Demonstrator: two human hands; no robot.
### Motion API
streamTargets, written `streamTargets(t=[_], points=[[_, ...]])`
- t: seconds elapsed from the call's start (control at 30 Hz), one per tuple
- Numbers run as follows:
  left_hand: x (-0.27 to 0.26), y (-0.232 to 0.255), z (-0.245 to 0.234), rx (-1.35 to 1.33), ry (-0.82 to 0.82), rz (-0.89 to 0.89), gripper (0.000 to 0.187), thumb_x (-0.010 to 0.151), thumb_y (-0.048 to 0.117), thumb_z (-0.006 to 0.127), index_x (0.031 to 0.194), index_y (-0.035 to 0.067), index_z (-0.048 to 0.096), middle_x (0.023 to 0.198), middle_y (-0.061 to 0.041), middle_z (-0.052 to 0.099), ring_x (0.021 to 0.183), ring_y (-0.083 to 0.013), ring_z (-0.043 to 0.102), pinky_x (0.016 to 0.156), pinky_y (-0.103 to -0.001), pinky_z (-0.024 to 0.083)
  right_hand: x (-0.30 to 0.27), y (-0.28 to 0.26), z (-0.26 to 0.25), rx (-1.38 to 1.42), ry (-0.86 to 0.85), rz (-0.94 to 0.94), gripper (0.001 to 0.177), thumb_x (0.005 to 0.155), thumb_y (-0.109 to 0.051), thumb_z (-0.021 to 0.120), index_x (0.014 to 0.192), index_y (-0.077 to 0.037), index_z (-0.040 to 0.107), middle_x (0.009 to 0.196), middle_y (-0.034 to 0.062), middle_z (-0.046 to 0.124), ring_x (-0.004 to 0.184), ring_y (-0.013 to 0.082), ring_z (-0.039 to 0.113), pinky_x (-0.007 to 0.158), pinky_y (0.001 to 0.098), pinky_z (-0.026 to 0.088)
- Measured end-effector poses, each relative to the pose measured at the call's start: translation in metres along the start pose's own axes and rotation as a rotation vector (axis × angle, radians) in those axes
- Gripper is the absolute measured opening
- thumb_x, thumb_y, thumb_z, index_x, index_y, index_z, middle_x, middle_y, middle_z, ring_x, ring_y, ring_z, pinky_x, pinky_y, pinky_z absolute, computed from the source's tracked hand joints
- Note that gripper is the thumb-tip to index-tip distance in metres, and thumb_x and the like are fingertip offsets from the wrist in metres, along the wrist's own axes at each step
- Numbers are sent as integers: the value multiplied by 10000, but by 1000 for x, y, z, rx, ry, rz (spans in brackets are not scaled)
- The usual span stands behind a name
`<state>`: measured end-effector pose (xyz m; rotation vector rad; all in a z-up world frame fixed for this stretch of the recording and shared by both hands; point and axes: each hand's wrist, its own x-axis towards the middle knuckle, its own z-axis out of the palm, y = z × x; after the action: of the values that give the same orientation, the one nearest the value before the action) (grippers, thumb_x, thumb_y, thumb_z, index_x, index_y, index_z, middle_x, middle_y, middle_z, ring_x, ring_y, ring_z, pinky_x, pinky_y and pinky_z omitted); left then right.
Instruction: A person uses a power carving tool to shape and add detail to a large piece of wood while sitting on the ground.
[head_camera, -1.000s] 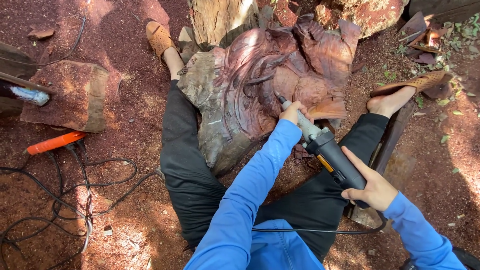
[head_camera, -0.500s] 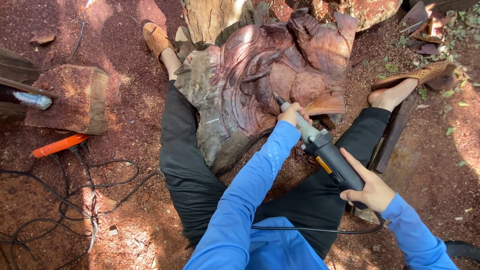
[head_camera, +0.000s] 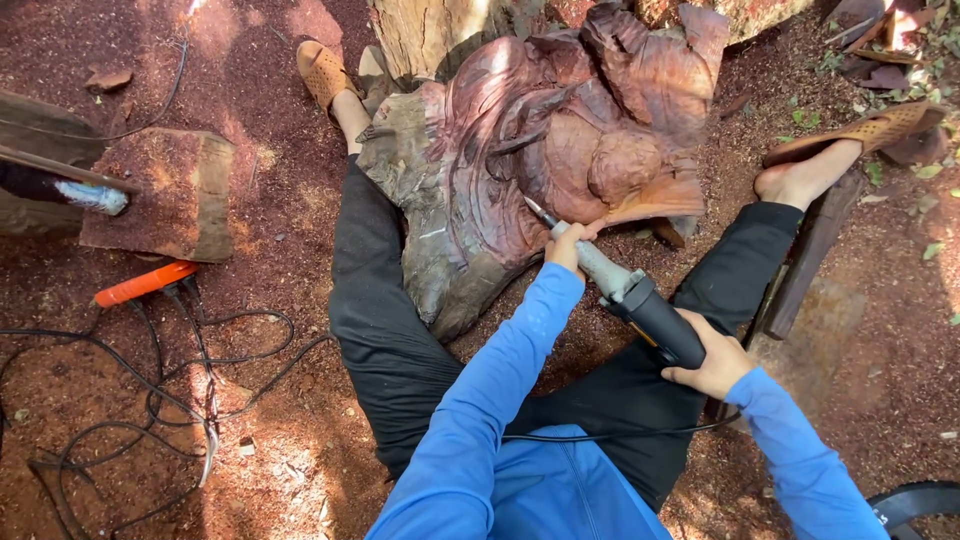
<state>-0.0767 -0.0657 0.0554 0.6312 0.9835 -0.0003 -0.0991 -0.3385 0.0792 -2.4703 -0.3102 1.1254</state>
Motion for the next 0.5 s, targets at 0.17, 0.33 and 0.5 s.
streamTargets(t=[0.17,0.33,0.5], points=[[21,-6,-3,85,22,43,1132,671,276,824,1578,-47,228,1544,-278,264,1460,-365,273,1160,-558,284,9,3,-3,16,7,-33,1053,645,-287,964,1549,-344,428,1307,292,650,1213,518,632,983,614,553],[70,-21,-20,371,29,50,1054,653,404,821,1501,-62,404,1358,-273,493,1239,-371,528,974,-507,509,19,20,15,83,27,-27,1057,609,-305,993,1523,-371,465,1287,261,669,1193,490,648,958,601,555],[102,-33,-18,509,23,59,1063,646,474,839,1483,-51,448,1371,-235,547,1266,-355,546,987,-549,505,19,18,24,184,30,-16,1025,593,-286,1009,1485,-314,505,1246,265,676,1152,469,663,912,548,560]])
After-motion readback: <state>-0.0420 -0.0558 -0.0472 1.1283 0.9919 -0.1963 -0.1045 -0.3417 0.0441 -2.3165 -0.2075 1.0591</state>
